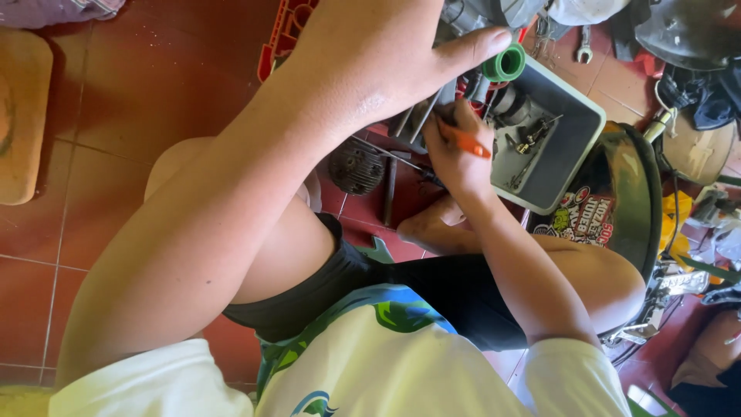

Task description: Cleaning the exterior surfaces of a motorcycle engine block and cylinder head using a brush and cleaning fluid.

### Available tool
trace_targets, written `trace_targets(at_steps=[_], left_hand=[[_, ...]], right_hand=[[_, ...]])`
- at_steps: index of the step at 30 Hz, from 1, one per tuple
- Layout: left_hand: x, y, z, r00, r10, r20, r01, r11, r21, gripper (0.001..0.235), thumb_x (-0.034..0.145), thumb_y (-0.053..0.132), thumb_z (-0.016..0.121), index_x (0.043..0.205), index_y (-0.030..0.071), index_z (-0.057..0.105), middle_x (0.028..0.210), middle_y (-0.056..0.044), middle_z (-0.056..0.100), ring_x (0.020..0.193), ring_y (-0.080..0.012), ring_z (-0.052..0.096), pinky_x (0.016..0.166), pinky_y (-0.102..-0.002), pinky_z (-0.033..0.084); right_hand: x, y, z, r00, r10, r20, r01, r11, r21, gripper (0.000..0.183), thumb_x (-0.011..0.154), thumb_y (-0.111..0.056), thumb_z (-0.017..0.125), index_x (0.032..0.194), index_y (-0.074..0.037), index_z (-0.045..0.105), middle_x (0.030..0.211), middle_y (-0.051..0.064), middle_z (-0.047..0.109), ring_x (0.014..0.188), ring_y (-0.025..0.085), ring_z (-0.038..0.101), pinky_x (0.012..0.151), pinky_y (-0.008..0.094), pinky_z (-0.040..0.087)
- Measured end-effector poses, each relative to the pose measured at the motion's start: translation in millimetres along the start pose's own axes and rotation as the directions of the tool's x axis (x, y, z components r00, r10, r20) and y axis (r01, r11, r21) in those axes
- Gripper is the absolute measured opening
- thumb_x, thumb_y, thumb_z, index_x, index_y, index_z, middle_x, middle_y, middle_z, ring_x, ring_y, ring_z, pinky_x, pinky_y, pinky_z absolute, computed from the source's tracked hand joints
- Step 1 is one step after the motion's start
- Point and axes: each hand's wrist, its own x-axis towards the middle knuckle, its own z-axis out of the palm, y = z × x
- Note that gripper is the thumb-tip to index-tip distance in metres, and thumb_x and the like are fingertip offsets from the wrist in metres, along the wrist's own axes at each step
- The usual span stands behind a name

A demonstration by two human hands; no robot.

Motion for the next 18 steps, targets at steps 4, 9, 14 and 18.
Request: trace_targets(at_steps=[4,9,14,18], left_hand=[[-0.3,-2.2,-0.1,0.999,-0.024,0.026,0.024,1.0,-0.016,0.042,0.101,0.043,0.084,0.108,0.003,0.073,0.079,-0.013,0.076,0.043,-0.0268,0.063,0.039,-0.035,0.051],[3.7,0.2,-4.3,1.0,0.021,0.002,-0.021,0.999,0.025,0.044,0.104,0.043,0.083,0.115,0.002,0.07,0.085,-0.014,0.076,0.051,-0.0279,0.064,0.046,-0.036,0.052],[-1.2,0.1,0.7,1.0,-0.019,0.014,0.019,1.0,0.021,0.043,0.103,0.044,0.082,0.11,0.003,0.072,0.077,-0.012,0.075,0.042,-0.0255,0.06,0.038,-0.035,0.048],[-2.4,-2.7,-0.1,0.998,-0.05,0.048,0.047,0.997,0.057,0.047,0.107,0.048,0.077,0.105,0.002,0.075,0.071,-0.012,0.074,0.035,-0.0238,0.056,0.031,-0.034,0.044]], right_hand=[[-16.2,3.3,-14.2,0.993,0.073,0.088,-0.074,0.997,0.015,0.017,0.093,-0.007,0.076,0.088,0.003,0.063,0.073,0.009,0.066,0.057,0.018,0.055,0.054,0.03,0.046],[-21.3,11.1,-8.0,0.923,0.244,0.298,-0.23,0.97,-0.079,0.016,0.088,-0.019,0.077,0.091,-0.005,0.07,0.076,0.005,0.073,0.058,0.018,0.063,0.054,0.03,0.05],[-20.4,-2.0,7.1,0.975,0.191,0.113,-0.195,0.981,0.025,0.013,0.089,-0.01,0.076,0.093,-0.002,0.067,0.074,0.005,0.068,0.059,0.015,0.059,0.055,0.026,0.047],[-30.4,8.7,22.6,0.981,-0.149,-0.121,0.137,0.985,-0.107,0.019,0.088,0.005,0.077,0.098,0.003,0.062,0.088,0.012,0.066,0.06,0.02,0.056,0.052,0.031,0.045]])
